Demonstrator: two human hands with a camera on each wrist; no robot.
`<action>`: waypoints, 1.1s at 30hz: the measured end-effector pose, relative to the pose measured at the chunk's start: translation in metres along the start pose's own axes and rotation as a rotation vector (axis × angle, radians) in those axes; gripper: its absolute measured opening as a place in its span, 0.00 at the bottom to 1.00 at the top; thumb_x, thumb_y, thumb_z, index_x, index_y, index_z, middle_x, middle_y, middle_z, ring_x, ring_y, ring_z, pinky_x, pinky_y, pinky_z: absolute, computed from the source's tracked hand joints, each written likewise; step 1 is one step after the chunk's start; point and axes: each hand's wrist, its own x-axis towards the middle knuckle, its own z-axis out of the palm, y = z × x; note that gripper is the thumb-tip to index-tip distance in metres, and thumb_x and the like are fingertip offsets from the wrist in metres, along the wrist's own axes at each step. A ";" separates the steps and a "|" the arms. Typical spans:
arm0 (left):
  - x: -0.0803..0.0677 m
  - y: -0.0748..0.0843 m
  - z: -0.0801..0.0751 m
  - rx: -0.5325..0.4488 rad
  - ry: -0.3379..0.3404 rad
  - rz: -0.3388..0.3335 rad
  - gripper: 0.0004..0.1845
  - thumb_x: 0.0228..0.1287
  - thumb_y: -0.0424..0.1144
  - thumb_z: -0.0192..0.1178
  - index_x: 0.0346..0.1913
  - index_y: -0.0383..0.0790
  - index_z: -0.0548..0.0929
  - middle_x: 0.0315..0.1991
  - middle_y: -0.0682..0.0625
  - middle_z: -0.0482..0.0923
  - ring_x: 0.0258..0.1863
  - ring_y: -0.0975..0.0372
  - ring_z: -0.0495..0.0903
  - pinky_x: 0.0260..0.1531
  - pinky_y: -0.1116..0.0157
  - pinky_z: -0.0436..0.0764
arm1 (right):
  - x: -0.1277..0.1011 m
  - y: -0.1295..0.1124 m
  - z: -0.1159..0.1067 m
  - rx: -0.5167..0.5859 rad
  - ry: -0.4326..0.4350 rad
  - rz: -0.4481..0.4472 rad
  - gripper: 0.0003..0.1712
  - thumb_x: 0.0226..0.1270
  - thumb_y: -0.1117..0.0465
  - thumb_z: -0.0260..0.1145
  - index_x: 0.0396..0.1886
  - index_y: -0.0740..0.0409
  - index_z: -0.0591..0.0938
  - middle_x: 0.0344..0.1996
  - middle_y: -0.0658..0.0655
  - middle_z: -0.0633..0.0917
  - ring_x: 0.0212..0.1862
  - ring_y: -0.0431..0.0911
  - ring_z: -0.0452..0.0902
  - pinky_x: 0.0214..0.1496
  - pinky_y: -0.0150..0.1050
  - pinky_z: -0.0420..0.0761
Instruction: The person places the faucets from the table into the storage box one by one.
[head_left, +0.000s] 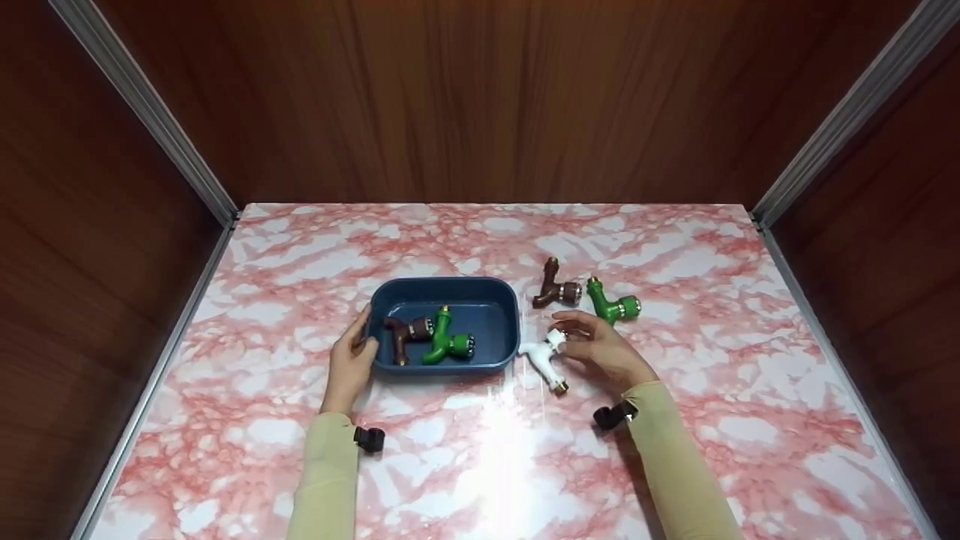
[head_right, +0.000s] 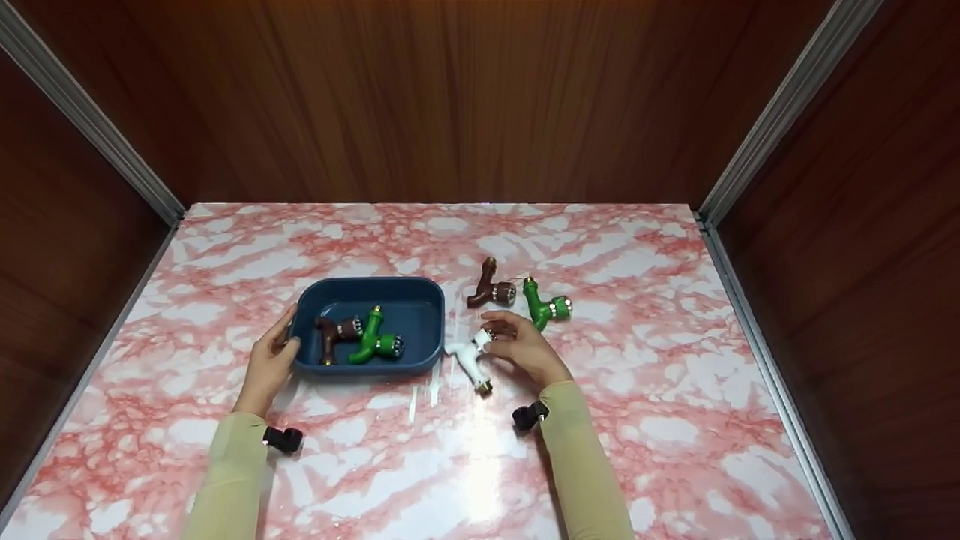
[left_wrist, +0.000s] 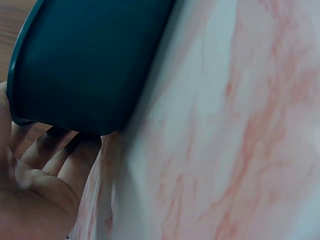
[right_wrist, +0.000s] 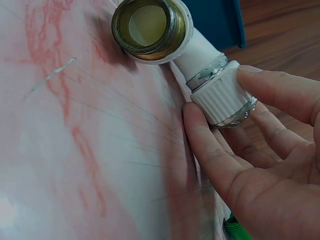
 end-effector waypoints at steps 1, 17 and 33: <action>0.000 0.000 0.000 -0.001 0.001 0.000 0.30 0.70 0.30 0.48 0.71 0.58 0.65 0.73 0.53 0.56 0.71 0.61 0.54 0.62 0.59 0.66 | 0.000 0.001 0.000 0.002 0.003 0.003 0.37 0.59 0.80 0.61 0.68 0.73 0.60 0.62 0.78 0.62 0.53 0.53 0.74 0.59 0.57 0.72; -0.011 0.034 -0.003 -0.026 -0.025 -0.015 0.29 0.68 0.28 0.48 0.72 0.43 0.64 0.72 0.44 0.56 0.71 0.55 0.54 0.64 0.57 0.65 | 0.001 -0.002 0.001 -0.015 0.034 0.055 0.36 0.61 0.73 0.64 0.68 0.71 0.61 0.62 0.74 0.65 0.53 0.54 0.74 0.59 0.54 0.73; 0.000 0.000 -0.001 0.001 -0.007 -0.015 0.30 0.70 0.31 0.49 0.71 0.58 0.65 0.72 0.53 0.56 0.71 0.60 0.54 0.65 0.58 0.64 | 0.000 -0.005 0.001 -0.027 0.128 0.126 0.34 0.62 0.69 0.67 0.65 0.75 0.65 0.48 0.65 0.76 0.48 0.50 0.78 0.58 0.51 0.75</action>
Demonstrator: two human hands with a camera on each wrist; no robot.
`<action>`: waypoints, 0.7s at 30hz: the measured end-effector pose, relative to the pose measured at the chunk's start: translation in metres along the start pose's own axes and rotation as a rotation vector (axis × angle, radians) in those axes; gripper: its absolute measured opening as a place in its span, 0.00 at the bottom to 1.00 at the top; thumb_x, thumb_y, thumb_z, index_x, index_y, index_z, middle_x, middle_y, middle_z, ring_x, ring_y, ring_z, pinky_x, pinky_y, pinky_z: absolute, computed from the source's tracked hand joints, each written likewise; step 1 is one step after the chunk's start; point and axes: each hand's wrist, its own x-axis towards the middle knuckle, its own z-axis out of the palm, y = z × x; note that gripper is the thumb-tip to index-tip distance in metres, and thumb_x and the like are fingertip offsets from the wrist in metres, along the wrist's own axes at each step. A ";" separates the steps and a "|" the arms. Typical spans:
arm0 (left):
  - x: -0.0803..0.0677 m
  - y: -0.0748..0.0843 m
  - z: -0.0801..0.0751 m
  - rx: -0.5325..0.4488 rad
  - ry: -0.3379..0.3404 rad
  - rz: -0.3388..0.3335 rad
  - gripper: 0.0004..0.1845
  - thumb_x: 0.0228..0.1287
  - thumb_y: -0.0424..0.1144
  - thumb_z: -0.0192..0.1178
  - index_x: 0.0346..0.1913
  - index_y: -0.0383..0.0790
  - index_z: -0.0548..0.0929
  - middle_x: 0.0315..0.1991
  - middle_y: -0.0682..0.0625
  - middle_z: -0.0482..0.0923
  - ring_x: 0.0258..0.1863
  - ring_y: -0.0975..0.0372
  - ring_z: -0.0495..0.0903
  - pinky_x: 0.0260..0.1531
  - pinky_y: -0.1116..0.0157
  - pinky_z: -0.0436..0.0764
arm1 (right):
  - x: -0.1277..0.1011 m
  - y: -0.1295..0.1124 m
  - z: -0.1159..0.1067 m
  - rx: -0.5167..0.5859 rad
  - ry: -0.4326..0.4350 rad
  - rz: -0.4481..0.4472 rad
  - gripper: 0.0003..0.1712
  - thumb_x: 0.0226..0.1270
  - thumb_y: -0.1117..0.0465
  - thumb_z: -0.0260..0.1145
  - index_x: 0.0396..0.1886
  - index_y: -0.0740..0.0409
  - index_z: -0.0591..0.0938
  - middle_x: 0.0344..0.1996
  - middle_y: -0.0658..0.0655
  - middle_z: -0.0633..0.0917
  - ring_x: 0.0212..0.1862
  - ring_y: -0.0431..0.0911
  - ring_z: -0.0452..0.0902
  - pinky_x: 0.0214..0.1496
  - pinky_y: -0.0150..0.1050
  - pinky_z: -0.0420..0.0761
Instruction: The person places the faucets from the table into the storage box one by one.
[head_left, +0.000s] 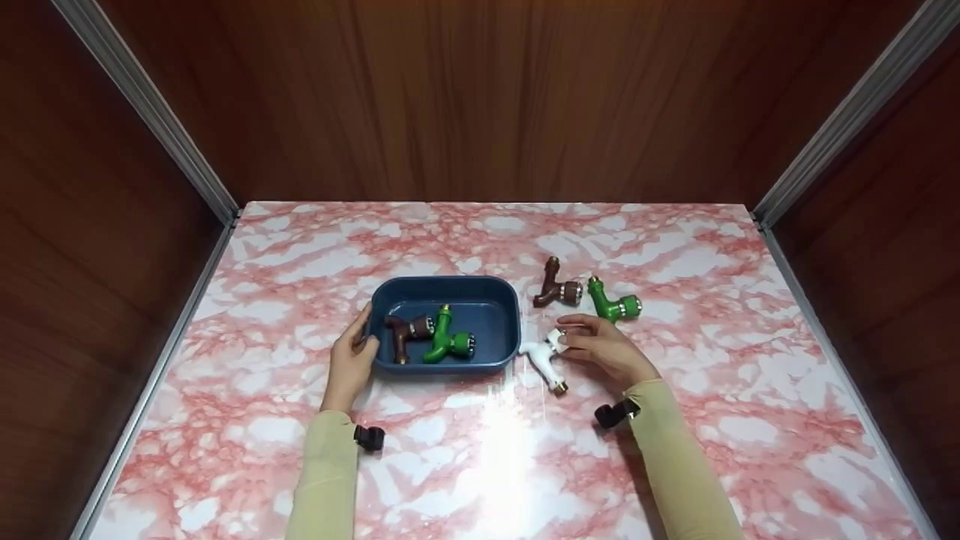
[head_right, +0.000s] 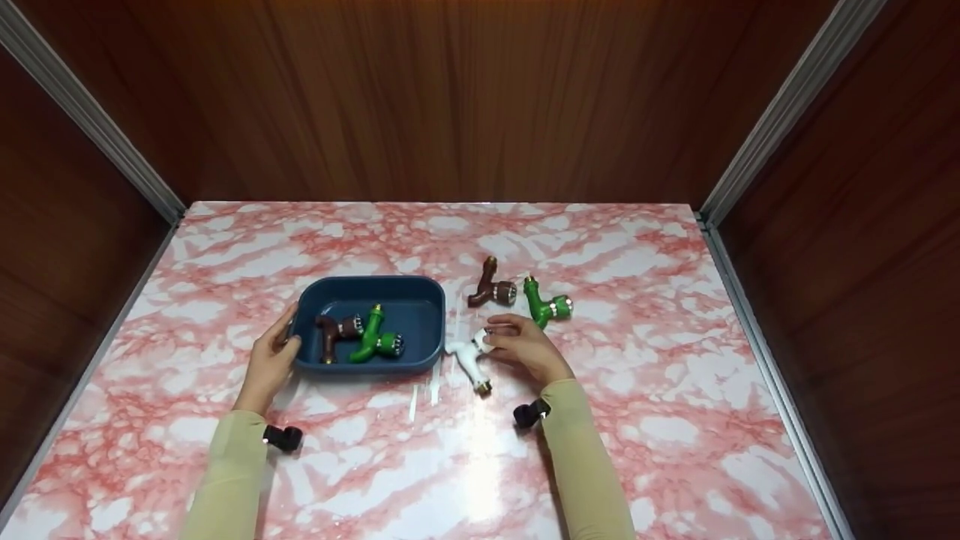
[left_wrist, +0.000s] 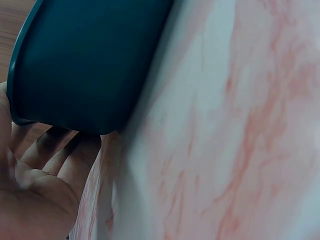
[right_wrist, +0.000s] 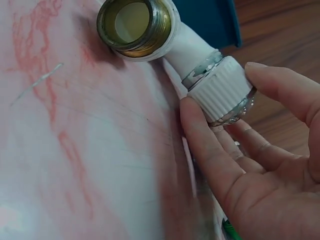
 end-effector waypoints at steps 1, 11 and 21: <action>0.000 -0.001 0.000 0.002 -0.002 0.007 0.30 0.70 0.31 0.49 0.71 0.58 0.65 0.72 0.53 0.56 0.71 0.59 0.53 0.65 0.58 0.64 | 0.000 0.000 0.000 0.009 0.006 0.006 0.33 0.62 0.69 0.67 0.64 0.75 0.66 0.47 0.64 0.77 0.48 0.50 0.78 0.58 0.50 0.75; 0.000 -0.002 0.001 0.005 0.017 0.025 0.29 0.69 0.31 0.49 0.70 0.59 0.66 0.71 0.54 0.58 0.70 0.61 0.56 0.63 0.59 0.66 | -0.002 0.001 -0.001 0.039 0.003 0.003 0.28 0.62 0.70 0.65 0.59 0.79 0.68 0.44 0.61 0.79 0.47 0.49 0.79 0.59 0.50 0.73; -0.007 0.019 -0.001 -0.040 -0.008 0.019 0.29 0.68 0.28 0.49 0.71 0.47 0.65 0.72 0.47 0.57 0.71 0.55 0.54 0.64 0.54 0.64 | -0.002 0.000 -0.002 0.041 -0.002 0.032 0.33 0.61 0.68 0.67 0.63 0.77 0.65 0.43 0.61 0.78 0.46 0.50 0.79 0.59 0.51 0.73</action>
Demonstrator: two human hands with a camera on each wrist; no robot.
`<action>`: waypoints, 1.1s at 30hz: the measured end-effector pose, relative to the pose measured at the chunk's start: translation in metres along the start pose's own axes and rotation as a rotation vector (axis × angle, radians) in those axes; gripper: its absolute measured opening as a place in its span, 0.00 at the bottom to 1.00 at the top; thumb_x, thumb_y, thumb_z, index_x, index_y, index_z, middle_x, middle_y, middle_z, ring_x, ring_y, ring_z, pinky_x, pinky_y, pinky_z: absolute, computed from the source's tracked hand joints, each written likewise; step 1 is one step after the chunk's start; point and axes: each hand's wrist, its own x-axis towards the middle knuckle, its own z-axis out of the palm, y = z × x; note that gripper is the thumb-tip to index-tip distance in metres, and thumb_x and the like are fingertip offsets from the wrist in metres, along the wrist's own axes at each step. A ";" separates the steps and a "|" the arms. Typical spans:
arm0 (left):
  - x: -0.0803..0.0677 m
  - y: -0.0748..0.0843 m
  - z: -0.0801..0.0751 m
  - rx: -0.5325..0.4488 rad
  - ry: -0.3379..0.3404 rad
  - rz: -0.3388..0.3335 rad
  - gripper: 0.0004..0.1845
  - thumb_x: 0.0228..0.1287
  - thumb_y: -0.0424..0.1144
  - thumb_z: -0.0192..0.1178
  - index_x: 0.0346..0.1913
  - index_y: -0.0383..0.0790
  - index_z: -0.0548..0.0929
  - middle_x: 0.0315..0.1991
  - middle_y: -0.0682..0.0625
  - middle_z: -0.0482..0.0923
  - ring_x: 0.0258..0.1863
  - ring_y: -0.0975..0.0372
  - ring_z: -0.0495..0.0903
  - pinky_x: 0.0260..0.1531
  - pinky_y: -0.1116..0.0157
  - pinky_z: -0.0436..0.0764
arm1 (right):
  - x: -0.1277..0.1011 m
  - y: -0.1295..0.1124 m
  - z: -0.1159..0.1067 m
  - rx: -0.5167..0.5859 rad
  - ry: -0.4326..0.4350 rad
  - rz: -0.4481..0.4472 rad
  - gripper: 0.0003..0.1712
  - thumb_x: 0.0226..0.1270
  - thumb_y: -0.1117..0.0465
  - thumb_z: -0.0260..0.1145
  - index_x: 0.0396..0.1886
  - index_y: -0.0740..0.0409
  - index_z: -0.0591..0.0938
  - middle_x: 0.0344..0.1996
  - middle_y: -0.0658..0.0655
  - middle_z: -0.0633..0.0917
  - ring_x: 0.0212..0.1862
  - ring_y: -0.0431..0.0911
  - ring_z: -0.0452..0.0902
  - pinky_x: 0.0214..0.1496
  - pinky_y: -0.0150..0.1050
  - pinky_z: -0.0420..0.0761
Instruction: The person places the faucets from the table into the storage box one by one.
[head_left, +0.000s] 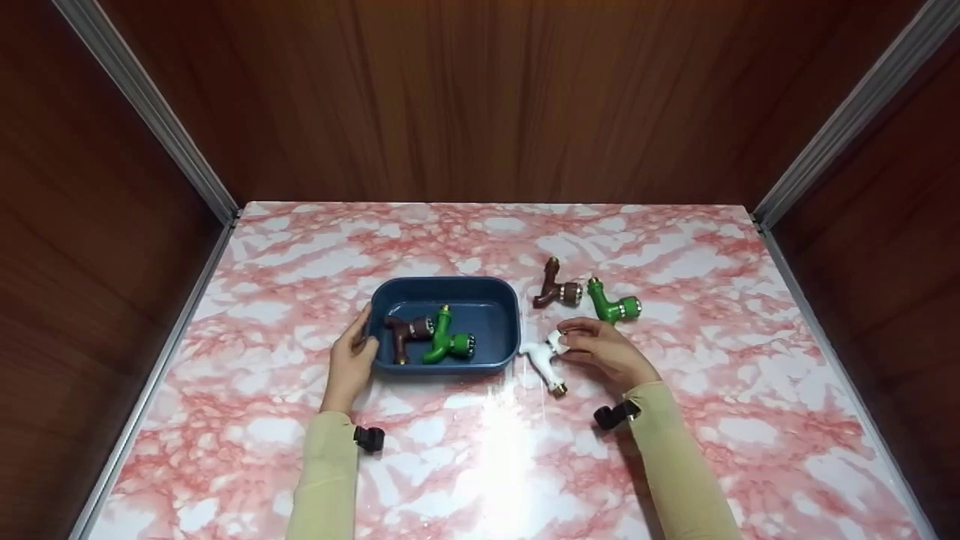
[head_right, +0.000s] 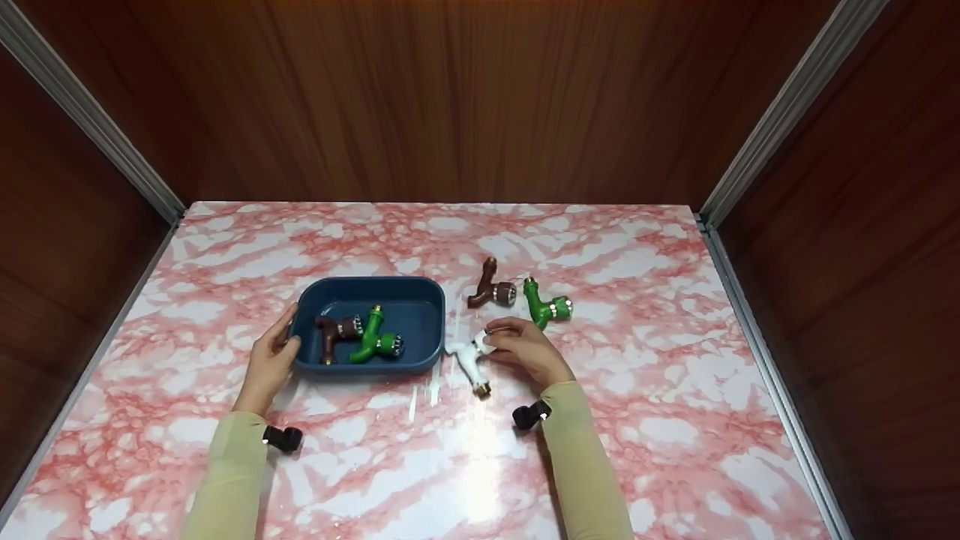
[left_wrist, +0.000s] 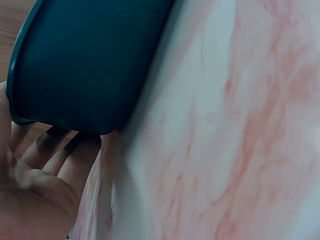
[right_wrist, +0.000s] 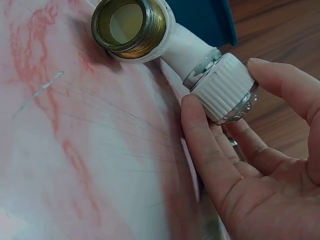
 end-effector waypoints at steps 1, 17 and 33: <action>-0.001 0.004 0.000 -0.008 0.000 -0.001 0.29 0.68 0.27 0.49 0.71 0.46 0.65 0.72 0.46 0.57 0.71 0.54 0.54 0.64 0.54 0.64 | 0.000 0.000 0.000 -0.001 -0.001 0.001 0.33 0.62 0.68 0.67 0.63 0.77 0.65 0.43 0.61 0.78 0.46 0.50 0.79 0.59 0.51 0.73; 0.003 -0.013 0.001 0.012 0.018 0.007 0.29 0.69 0.30 0.49 0.71 0.54 0.66 0.71 0.51 0.58 0.71 0.59 0.54 0.64 0.57 0.65 | 0.000 0.002 0.000 0.010 0.031 -0.007 0.36 0.59 0.69 0.68 0.64 0.75 0.64 0.48 0.63 0.75 0.47 0.51 0.77 0.59 0.52 0.74; 0.000 -0.001 0.001 -0.005 0.002 0.001 0.29 0.68 0.27 0.49 0.71 0.46 0.65 0.72 0.45 0.57 0.71 0.54 0.54 0.64 0.54 0.65 | -0.004 0.002 -0.001 0.018 0.044 -0.057 0.31 0.58 0.69 0.69 0.58 0.76 0.67 0.47 0.63 0.74 0.46 0.52 0.78 0.57 0.53 0.75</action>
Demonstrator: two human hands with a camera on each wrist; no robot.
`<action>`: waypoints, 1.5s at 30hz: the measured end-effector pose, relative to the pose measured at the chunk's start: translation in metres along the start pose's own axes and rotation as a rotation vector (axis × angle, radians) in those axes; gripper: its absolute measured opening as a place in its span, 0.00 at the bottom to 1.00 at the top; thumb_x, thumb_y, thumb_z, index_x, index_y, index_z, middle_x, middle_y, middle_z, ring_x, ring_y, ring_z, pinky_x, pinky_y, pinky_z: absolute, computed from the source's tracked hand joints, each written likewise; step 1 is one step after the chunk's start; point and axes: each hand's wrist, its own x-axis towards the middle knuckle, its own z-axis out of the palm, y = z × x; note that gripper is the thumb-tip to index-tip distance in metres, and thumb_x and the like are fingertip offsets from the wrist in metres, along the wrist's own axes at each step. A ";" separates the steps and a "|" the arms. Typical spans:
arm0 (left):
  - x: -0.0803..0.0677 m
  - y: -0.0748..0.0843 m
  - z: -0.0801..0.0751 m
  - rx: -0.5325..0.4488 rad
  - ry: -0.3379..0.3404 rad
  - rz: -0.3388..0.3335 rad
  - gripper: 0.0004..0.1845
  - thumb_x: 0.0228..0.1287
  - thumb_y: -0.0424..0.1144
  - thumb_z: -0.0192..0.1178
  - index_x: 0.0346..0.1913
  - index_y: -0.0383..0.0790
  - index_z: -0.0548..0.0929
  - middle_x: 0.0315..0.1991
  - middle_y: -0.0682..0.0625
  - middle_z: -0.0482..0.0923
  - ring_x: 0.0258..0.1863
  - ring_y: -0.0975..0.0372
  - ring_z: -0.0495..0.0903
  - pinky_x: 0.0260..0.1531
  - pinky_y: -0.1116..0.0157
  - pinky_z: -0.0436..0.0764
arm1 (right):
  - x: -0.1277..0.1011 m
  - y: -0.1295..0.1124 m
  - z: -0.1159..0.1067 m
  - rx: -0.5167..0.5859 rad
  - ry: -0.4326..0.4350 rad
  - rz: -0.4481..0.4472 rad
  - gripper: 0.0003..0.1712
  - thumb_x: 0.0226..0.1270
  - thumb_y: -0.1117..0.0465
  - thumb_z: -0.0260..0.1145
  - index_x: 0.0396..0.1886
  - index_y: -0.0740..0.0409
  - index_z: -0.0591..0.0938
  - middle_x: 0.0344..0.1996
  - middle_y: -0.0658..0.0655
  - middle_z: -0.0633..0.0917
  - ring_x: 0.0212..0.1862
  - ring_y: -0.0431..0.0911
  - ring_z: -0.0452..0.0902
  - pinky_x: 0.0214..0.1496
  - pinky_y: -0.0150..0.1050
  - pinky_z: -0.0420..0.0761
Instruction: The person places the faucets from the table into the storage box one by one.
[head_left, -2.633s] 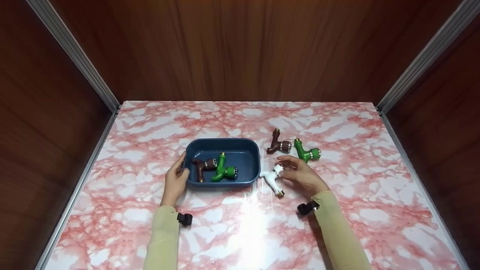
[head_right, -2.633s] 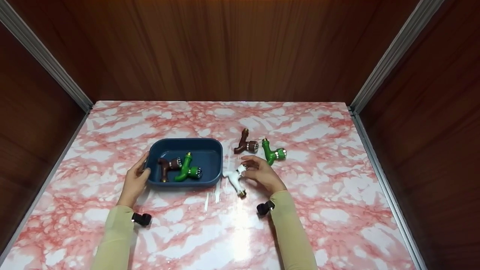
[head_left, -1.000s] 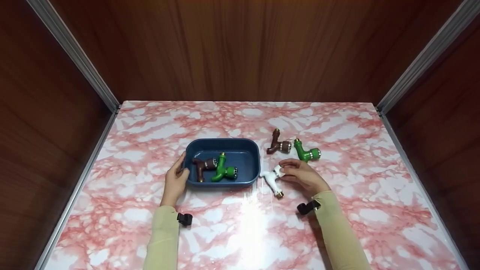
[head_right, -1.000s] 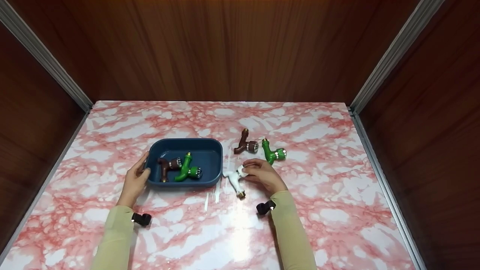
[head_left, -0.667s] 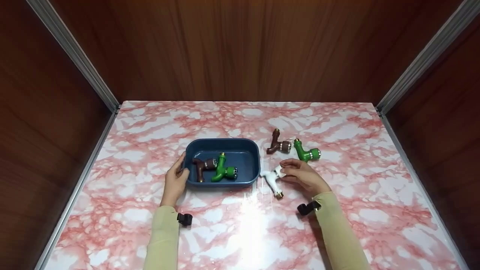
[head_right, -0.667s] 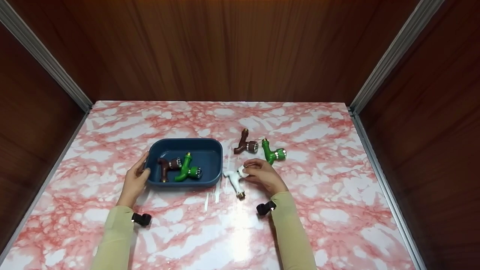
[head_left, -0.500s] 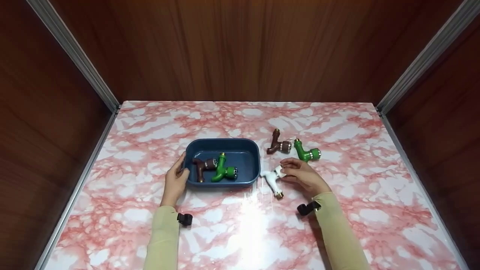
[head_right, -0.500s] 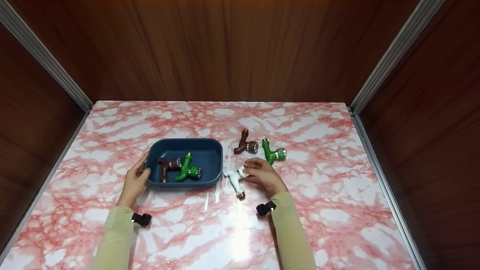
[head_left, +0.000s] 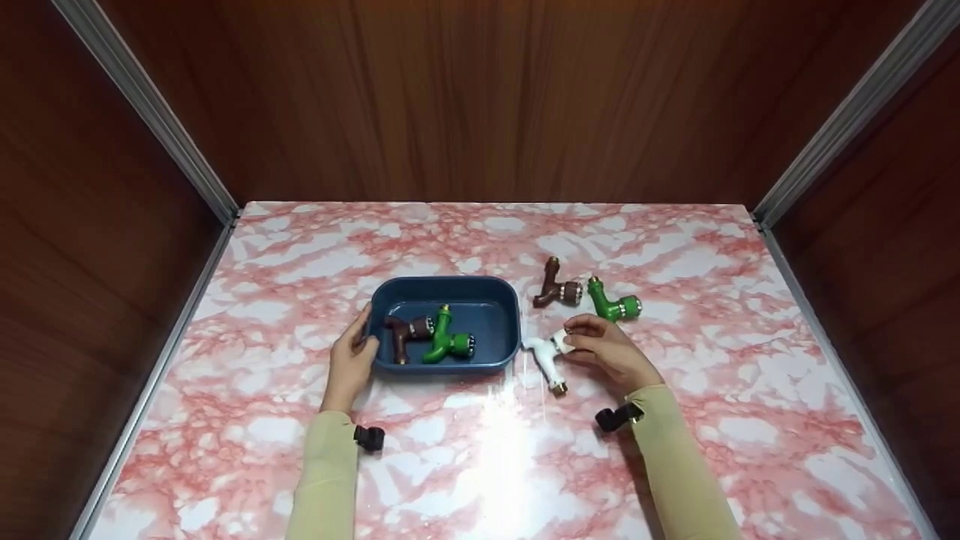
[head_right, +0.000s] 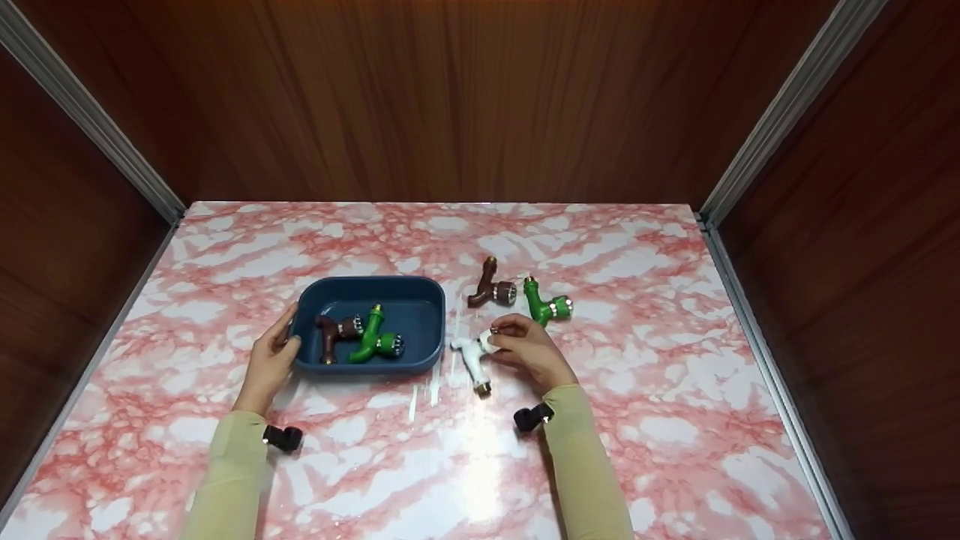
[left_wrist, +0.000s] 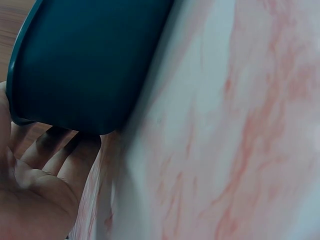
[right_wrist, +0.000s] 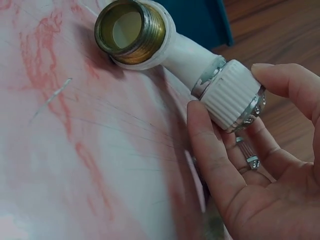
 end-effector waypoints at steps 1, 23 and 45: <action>-0.001 0.004 0.000 0.001 -0.002 0.001 0.29 0.68 0.27 0.49 0.71 0.44 0.65 0.72 0.44 0.57 0.71 0.53 0.54 0.64 0.54 0.65 | 0.000 0.000 0.000 0.001 0.003 -0.001 0.30 0.58 0.69 0.69 0.58 0.75 0.68 0.47 0.63 0.74 0.45 0.52 0.78 0.57 0.53 0.75; -0.001 0.007 0.000 0.012 -0.004 -0.018 0.30 0.68 0.27 0.48 0.72 0.45 0.64 0.73 0.43 0.55 0.71 0.54 0.54 0.64 0.55 0.64 | -0.004 0.003 -0.008 0.088 -0.004 -0.063 0.27 0.61 0.72 0.65 0.57 0.77 0.66 0.43 0.61 0.75 0.42 0.48 0.76 0.58 0.56 0.73; -0.005 0.013 0.001 0.000 0.005 0.019 0.29 0.67 0.25 0.48 0.71 0.41 0.65 0.72 0.43 0.57 0.71 0.53 0.55 0.64 0.54 0.65 | -0.007 -0.006 -0.010 0.078 0.013 -0.051 0.20 0.62 0.69 0.66 0.52 0.69 0.72 0.43 0.59 0.75 0.44 0.51 0.79 0.59 0.58 0.71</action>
